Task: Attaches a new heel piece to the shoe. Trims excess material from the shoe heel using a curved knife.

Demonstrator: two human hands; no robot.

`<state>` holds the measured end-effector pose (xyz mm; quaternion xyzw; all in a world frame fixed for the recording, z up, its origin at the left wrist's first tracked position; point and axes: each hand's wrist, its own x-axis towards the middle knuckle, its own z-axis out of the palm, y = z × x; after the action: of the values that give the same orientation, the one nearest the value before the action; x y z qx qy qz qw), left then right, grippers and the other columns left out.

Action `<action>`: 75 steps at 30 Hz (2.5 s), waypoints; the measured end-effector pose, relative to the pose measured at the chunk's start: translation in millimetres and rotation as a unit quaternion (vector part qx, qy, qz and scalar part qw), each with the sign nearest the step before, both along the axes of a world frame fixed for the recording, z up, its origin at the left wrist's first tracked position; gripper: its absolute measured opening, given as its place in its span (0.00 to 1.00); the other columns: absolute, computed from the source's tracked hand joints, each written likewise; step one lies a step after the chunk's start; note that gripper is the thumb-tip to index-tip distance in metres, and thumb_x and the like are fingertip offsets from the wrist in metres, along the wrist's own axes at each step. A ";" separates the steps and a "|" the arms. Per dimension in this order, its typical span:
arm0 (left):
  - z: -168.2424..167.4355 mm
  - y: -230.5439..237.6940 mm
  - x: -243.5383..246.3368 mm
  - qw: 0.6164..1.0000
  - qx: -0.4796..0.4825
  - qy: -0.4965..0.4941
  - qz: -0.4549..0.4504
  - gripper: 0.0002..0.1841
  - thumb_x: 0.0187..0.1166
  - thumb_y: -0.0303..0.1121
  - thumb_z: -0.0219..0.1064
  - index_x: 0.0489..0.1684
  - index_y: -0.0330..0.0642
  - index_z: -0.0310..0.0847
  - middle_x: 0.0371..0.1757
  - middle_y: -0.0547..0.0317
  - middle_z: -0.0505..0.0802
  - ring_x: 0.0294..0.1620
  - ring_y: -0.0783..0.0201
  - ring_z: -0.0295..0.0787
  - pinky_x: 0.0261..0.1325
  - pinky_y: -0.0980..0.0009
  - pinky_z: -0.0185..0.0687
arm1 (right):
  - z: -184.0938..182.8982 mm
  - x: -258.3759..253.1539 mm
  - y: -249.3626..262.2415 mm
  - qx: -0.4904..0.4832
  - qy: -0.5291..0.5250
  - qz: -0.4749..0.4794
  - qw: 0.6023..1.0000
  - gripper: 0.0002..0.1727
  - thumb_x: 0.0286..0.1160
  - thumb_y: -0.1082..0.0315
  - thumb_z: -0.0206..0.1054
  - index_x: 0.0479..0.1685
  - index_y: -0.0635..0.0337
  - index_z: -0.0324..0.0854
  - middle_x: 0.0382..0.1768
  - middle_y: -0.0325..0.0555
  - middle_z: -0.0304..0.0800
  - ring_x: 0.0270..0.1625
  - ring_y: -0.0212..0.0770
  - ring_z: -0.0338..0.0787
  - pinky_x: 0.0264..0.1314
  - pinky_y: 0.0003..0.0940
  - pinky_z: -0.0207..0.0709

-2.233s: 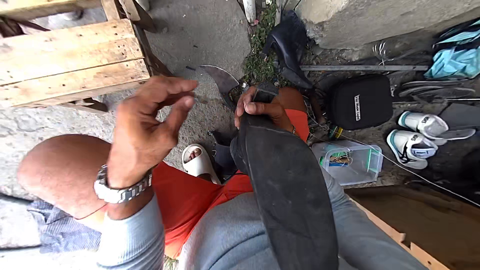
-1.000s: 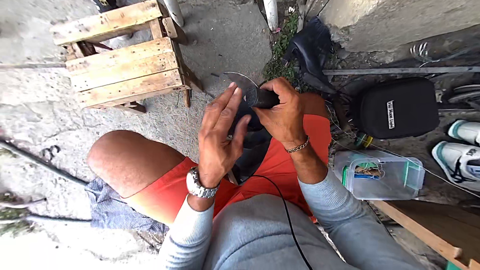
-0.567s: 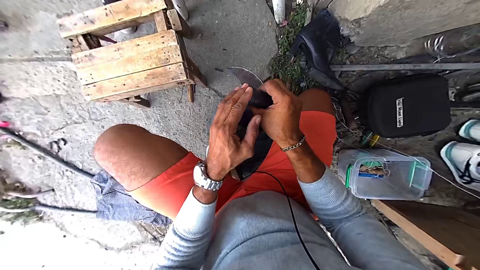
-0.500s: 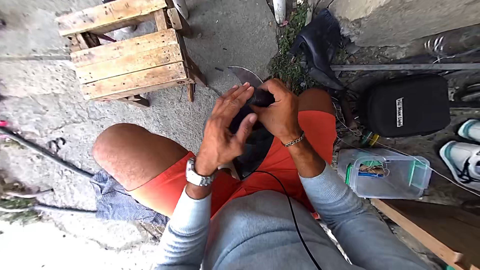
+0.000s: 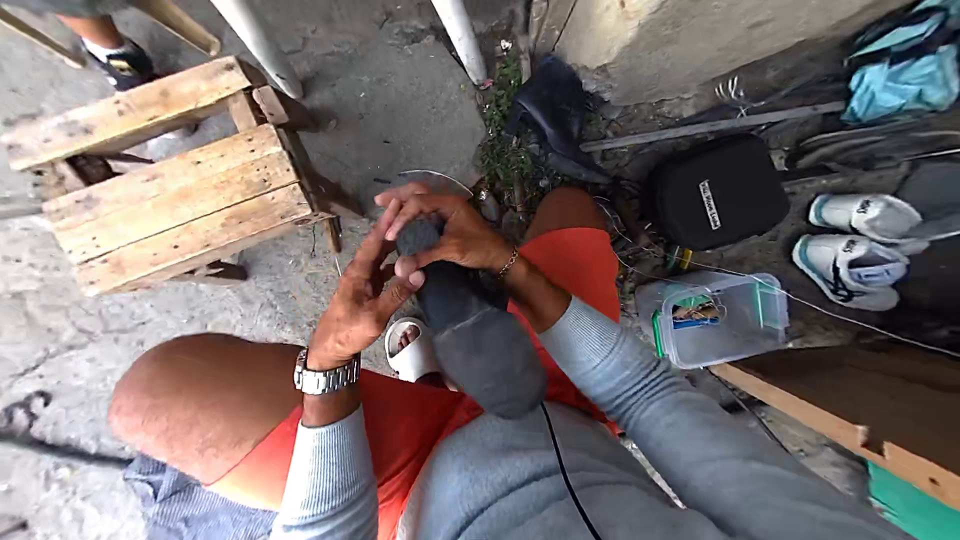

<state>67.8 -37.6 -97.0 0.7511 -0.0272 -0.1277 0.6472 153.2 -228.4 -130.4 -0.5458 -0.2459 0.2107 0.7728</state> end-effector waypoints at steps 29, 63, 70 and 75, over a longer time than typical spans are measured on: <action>-35.7 102.1 86.1 0.768 0.356 -0.214 0.487 0.20 0.85 0.44 0.63 0.58 0.33 0.85 0.47 0.52 0.95 0.49 0.66 0.93 0.58 0.66 0.88 | -97.0 12.7 -279.6 -0.730 0.047 -0.258 0.631 0.41 0.77 0.41 0.67 0.71 0.73 0.76 0.72 0.79 0.75 0.78 0.74 0.74 0.79 0.70 0.66; -35.0 96.4 85.5 0.815 0.340 -0.248 0.399 0.20 0.92 0.40 0.55 0.68 0.33 0.80 0.59 0.48 0.93 0.59 0.73 0.90 0.65 0.77 0.81 | -83.7 29.4 -294.1 -0.753 0.217 -0.135 0.606 0.24 0.75 0.56 0.70 0.53 0.72 0.81 0.40 0.69 0.88 0.39 0.64 0.89 0.44 0.68 0.81; -29.9 96.9 92.8 0.810 0.356 -0.267 0.381 0.18 0.91 0.37 0.56 0.63 0.31 0.82 0.56 0.43 0.93 0.57 0.65 0.92 0.65 0.71 0.82 | -29.8 -41.6 -265.8 -0.595 0.278 -0.212 0.723 0.32 0.90 0.37 0.47 0.60 0.55 0.84 0.19 0.38 0.76 0.13 0.33 0.71 0.15 0.31 0.71; -40.2 105.9 95.9 0.809 0.311 -0.294 0.403 0.16 0.90 0.34 0.58 0.60 0.30 0.84 0.54 0.42 0.93 0.57 0.66 0.91 0.65 0.72 0.82 | 24.3 -73.8 -215.9 -0.397 0.084 -0.254 0.878 0.16 0.87 0.51 0.61 0.50 0.55 0.80 0.21 0.28 0.81 0.18 0.26 0.79 0.19 0.23 0.78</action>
<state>163.7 68.3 -137.1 0.8573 0.1302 0.3704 0.3329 79.4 -444.3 -106.1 -0.8305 0.0715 0.1324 0.5364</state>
